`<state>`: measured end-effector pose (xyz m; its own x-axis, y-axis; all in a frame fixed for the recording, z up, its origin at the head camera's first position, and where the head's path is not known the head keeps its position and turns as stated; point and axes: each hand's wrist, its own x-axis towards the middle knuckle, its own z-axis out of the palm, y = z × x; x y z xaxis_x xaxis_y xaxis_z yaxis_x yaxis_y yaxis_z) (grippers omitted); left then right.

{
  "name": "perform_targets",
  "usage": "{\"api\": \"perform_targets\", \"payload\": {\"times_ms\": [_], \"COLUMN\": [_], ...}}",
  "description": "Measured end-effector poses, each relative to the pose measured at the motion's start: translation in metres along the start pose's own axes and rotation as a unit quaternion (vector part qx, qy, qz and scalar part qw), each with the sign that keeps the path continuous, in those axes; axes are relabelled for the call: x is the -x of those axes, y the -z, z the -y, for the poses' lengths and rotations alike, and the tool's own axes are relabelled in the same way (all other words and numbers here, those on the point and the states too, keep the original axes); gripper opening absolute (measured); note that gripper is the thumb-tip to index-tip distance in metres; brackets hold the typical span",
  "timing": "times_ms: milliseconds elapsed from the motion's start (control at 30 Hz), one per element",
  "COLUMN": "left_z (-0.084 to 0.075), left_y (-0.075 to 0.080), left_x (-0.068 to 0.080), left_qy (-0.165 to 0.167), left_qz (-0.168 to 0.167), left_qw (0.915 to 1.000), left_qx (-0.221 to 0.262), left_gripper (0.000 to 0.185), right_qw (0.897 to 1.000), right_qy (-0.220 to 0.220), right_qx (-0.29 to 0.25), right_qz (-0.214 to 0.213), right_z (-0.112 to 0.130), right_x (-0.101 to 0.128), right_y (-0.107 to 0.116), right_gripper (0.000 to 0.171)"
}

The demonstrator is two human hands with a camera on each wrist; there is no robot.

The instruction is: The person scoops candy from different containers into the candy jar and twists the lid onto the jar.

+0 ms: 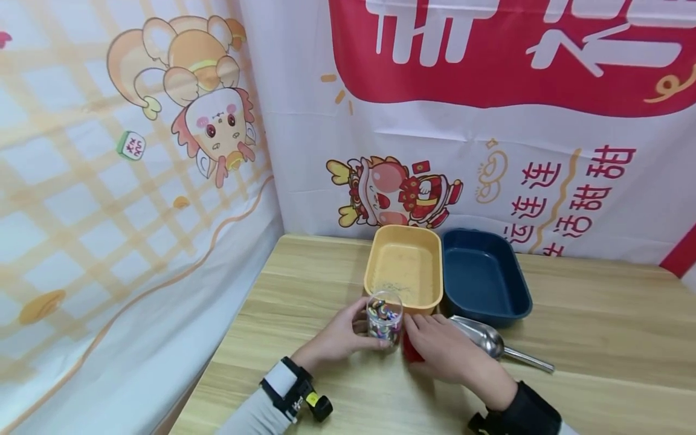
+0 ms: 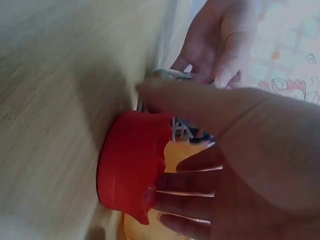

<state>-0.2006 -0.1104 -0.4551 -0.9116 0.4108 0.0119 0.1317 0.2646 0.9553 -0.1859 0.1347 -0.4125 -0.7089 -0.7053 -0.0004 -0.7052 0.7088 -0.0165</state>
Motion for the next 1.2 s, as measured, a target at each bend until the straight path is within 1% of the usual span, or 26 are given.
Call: {"api": "perform_targets", "payload": {"times_ms": [33, 100, 233, 333, 400, 467, 533, 633, 733, 767, 833, 900, 1033, 1133, 1200], "left_z": [0.000, -0.001, -0.001, 0.001, 0.002, 0.002, 0.000, -0.002, -0.004, -0.004, -0.006, -0.007, -0.011, -0.014, -0.015], "left_y": [0.000, -0.001, -0.003, -0.006, -0.008, -0.012, -0.016, -0.023, -0.029, -0.031, -0.035, -0.041, -0.053, -0.062, -0.067], "left_x": [0.000, -0.001, -0.001, -0.002, -0.003, -0.005, -0.007, -0.012, -0.016, -0.017, -0.021, -0.024, -0.033, -0.038, -0.040], "left_qy": [0.000, 0.005, 0.004, -0.002, -0.010, -0.012, -0.018, -0.030, -0.039, -0.042, -0.045, -0.048, -0.067, -0.082, -0.083], "left_qz": [0.001, 0.002, 0.007, 0.008, 0.007, 0.006, 0.009, 0.017, 0.019, 0.019, 0.021, 0.025, 0.039, 0.048, 0.052], "left_qw": [1.0000, 1.0000, 0.9999, 0.9999, 0.9999, 0.9999, 0.9998, 0.9994, 0.9990, 0.9989, 0.9987, 0.9985, 0.9968, 0.9949, 0.9945], "left_qx": [-0.003, -0.007, -0.010, -0.009, -0.008, -0.007, -0.006, -0.005, -0.007, -0.008, -0.009, -0.012, -0.023, -0.033, -0.036], "left_gripper": [0.086, 0.086, 0.085, 0.084, 0.084, 0.082, 0.081, 0.082, 0.084, 0.084, 0.082, 0.079, 0.075, 0.076, 0.076], "right_qw": [1.000, 1.000, 0.996, 0.988, 0.982, 0.975, 0.970, 0.965, 0.962, 0.962, 0.960, 0.957, 0.947, 0.939, 0.933], "right_qy": [-0.006, -0.008, 0.004, 0.009, 0.014, 0.012, 0.018, 0.034, 0.045, 0.045, 0.028, 0.003, -0.031, -0.029, -0.025], "right_qx": [-0.006, -0.024, -0.079, -0.141, -0.177, -0.210, -0.233, -0.259, -0.265, -0.257, -0.254, -0.261, -0.291, -0.307, -0.317], "right_qz": [0.005, 0.014, 0.039, 0.059, 0.064, 0.067, 0.060, 0.016, -0.055, -0.081, -0.115, -0.130, -0.135, -0.149, -0.169], "right_z": [-0.001, -0.003, -0.008, -0.011, -0.012, -0.014, -0.017, -0.027, -0.040, -0.045, -0.054, -0.061, -0.067, -0.066, -0.065], "right_x": [0.000, 0.001, 0.012, 0.023, 0.029, 0.035, 0.040, 0.052, 0.064, 0.068, 0.075, 0.080, 0.083, 0.079, 0.073], "right_y": [-0.001, -0.001, 0.006, 0.017, 0.027, 0.037, 0.047, 0.061, 0.074, 0.077, 0.082, 0.087, 0.091, 0.089, 0.084], "right_gripper": [0.070, 0.070, 0.069, 0.065, 0.064, 0.064, 0.065, 0.065, 0.060, 0.058, 0.053, 0.051, 0.049, 0.050, 0.051]}}
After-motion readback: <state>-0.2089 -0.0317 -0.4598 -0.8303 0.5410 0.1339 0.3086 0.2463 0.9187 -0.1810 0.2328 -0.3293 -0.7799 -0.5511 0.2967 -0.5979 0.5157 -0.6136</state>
